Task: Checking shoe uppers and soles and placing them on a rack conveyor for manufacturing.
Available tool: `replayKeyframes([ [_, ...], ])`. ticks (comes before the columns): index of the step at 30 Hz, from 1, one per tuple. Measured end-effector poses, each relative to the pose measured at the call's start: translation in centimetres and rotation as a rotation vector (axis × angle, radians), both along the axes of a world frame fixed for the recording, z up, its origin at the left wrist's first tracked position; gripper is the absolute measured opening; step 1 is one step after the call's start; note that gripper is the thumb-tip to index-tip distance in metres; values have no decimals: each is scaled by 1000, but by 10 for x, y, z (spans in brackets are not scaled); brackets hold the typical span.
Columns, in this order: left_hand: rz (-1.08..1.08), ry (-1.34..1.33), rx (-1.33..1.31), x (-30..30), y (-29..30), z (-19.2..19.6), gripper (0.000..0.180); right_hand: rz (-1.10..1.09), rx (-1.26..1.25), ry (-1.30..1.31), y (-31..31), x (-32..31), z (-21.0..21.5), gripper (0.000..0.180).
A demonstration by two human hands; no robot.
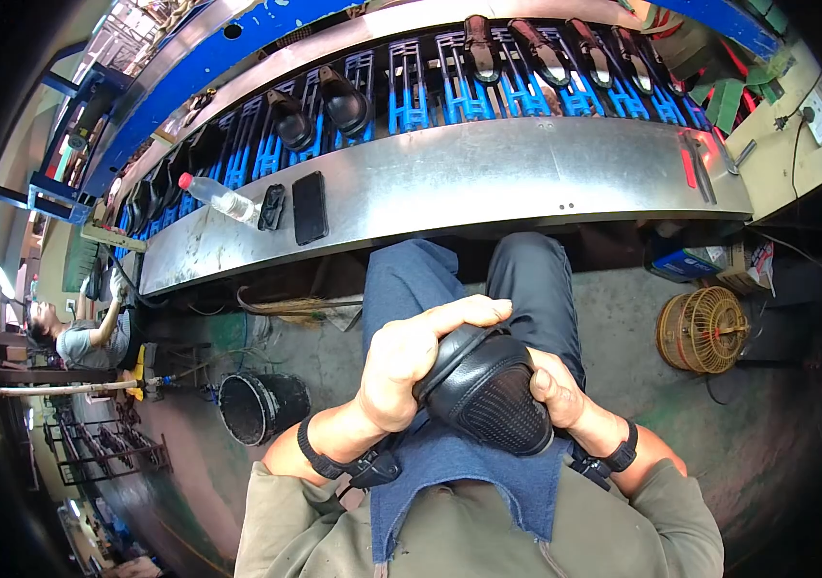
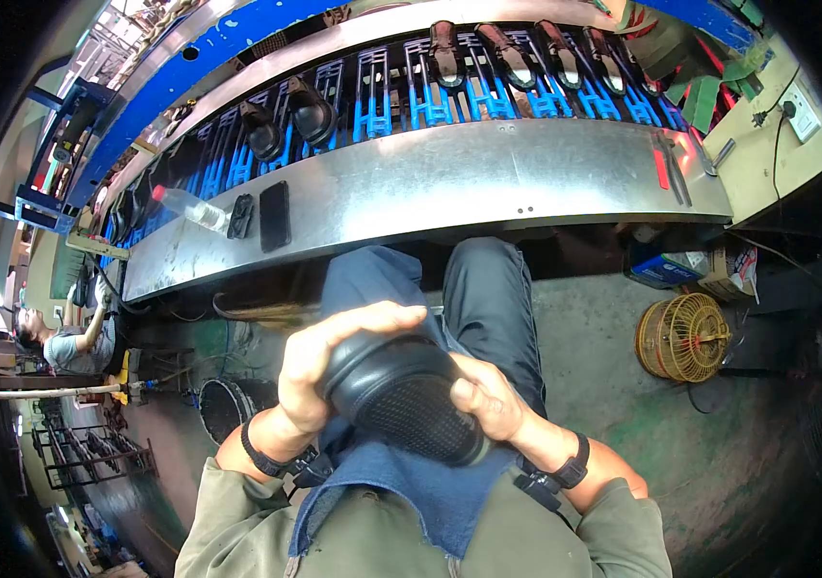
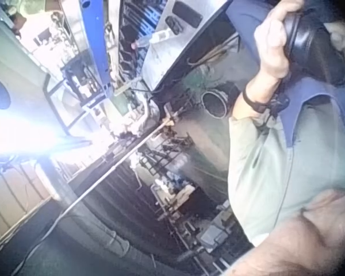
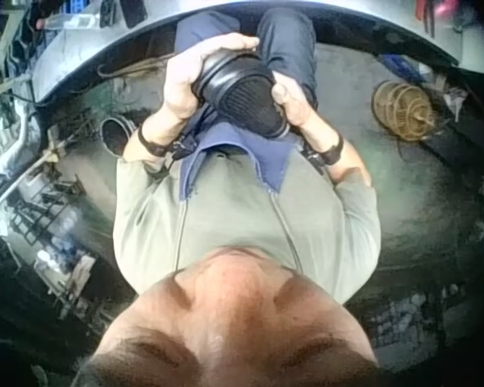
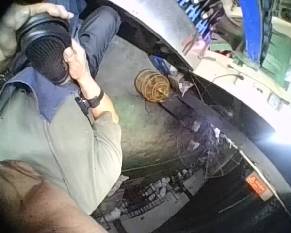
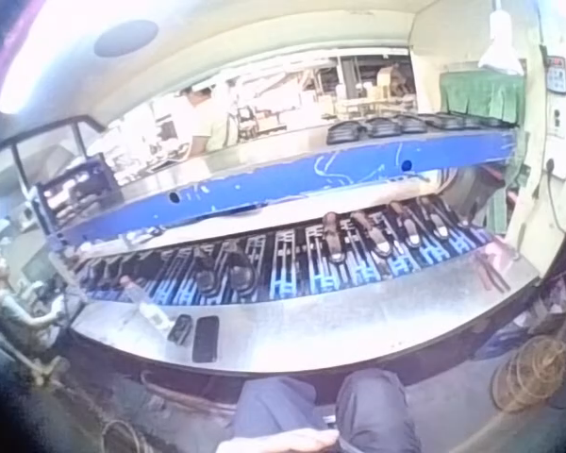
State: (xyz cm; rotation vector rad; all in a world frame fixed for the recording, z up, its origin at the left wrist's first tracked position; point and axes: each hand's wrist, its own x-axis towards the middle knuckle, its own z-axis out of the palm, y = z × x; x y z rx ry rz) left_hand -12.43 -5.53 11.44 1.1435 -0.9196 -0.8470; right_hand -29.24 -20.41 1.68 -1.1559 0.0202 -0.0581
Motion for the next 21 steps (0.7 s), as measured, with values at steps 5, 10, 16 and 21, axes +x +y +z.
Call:
replayKeyframes([
  [5, -2, -16, 5, -1, 2, -1, 69, 2, 8, -7, 1, -1, 2, 83],
  [10, -38, -79, 23, -6, 3, 3, 75, 25, -103, 25, -5, -4, 0, 98],
  [16, -144, -577, 124, 5, 22, 37, 72, -20, -60, 35, -3, -9, -13, 90],
  [21, 13, -628, 105, -15, 17, 14, 79, -82, -31, 53, 0, -8, -19, 95],
])
